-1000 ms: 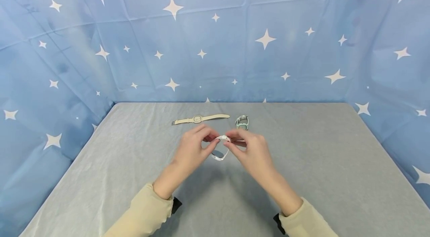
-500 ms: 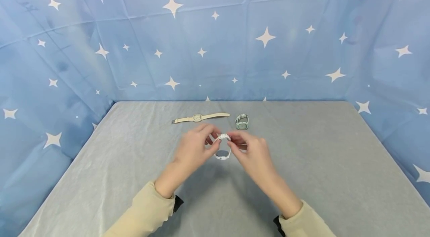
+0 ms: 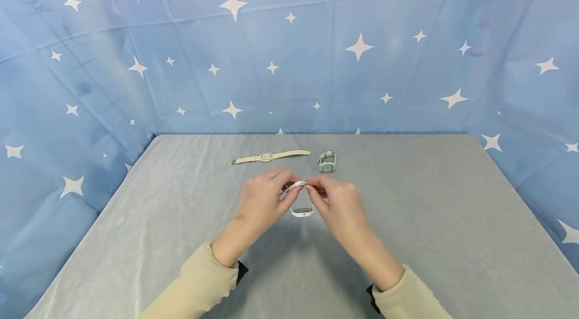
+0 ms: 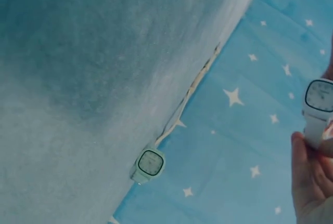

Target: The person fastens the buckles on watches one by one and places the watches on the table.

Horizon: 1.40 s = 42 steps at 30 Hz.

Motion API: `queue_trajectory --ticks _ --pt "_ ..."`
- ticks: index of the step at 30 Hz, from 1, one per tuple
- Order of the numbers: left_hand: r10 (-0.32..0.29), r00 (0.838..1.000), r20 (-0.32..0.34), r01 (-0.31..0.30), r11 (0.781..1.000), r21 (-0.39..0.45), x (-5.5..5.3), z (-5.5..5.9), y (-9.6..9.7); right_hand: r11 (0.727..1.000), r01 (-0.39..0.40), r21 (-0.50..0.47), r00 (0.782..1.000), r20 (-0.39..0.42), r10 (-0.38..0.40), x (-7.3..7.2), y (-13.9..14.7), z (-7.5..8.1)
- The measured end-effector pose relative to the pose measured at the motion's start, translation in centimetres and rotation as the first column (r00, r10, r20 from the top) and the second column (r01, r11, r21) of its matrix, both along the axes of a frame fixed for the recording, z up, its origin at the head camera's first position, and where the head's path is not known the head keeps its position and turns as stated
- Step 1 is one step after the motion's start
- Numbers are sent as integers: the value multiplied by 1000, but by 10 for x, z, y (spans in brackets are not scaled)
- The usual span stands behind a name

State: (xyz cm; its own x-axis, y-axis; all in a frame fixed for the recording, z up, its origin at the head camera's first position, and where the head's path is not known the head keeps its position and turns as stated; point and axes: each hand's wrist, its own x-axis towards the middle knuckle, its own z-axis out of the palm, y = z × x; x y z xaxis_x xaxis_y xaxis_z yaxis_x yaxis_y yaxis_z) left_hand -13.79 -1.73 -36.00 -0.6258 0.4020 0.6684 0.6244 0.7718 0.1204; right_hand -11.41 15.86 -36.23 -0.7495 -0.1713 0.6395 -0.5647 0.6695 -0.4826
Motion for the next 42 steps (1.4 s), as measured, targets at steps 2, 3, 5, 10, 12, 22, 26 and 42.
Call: queue_trajectory --ticks 2,3,5,10,12,22,26,42 --pt "-7 1000 7 7 1000 12 0 -1 -1 1000 -15 -3 1000 4 15 0 1 -1" --pt "-12 1000 13 12 1000 20 -1 -2 -1 1000 -27 -11 1000 11 27 0 1 -1" --pt "-18 1000 23 17 999 42 -1 -2 -3 997 -58 -43 998 29 59 0 2 -1" --pt "-34 999 29 32 996 86 -3 -4 -6 986 -121 -117 990 59 129 1 4 -2" --pt "-49 998 26 47 995 85 -3 -4 -6 986 -124 -107 990 51 130 0 4 -3" --pt "-82 995 -55 85 995 46 -2 -4 -5 998 -35 45 998 -57 37 -1 -2 2" --pt "-63 993 -100 67 997 33 -2 -3 -5 995 17 99 995 -99 -7 -1 -2 3" --pt "-471 775 421 341 873 348 -3 -1 -18 999 38 -6 990 133 -37 -3 2 7"
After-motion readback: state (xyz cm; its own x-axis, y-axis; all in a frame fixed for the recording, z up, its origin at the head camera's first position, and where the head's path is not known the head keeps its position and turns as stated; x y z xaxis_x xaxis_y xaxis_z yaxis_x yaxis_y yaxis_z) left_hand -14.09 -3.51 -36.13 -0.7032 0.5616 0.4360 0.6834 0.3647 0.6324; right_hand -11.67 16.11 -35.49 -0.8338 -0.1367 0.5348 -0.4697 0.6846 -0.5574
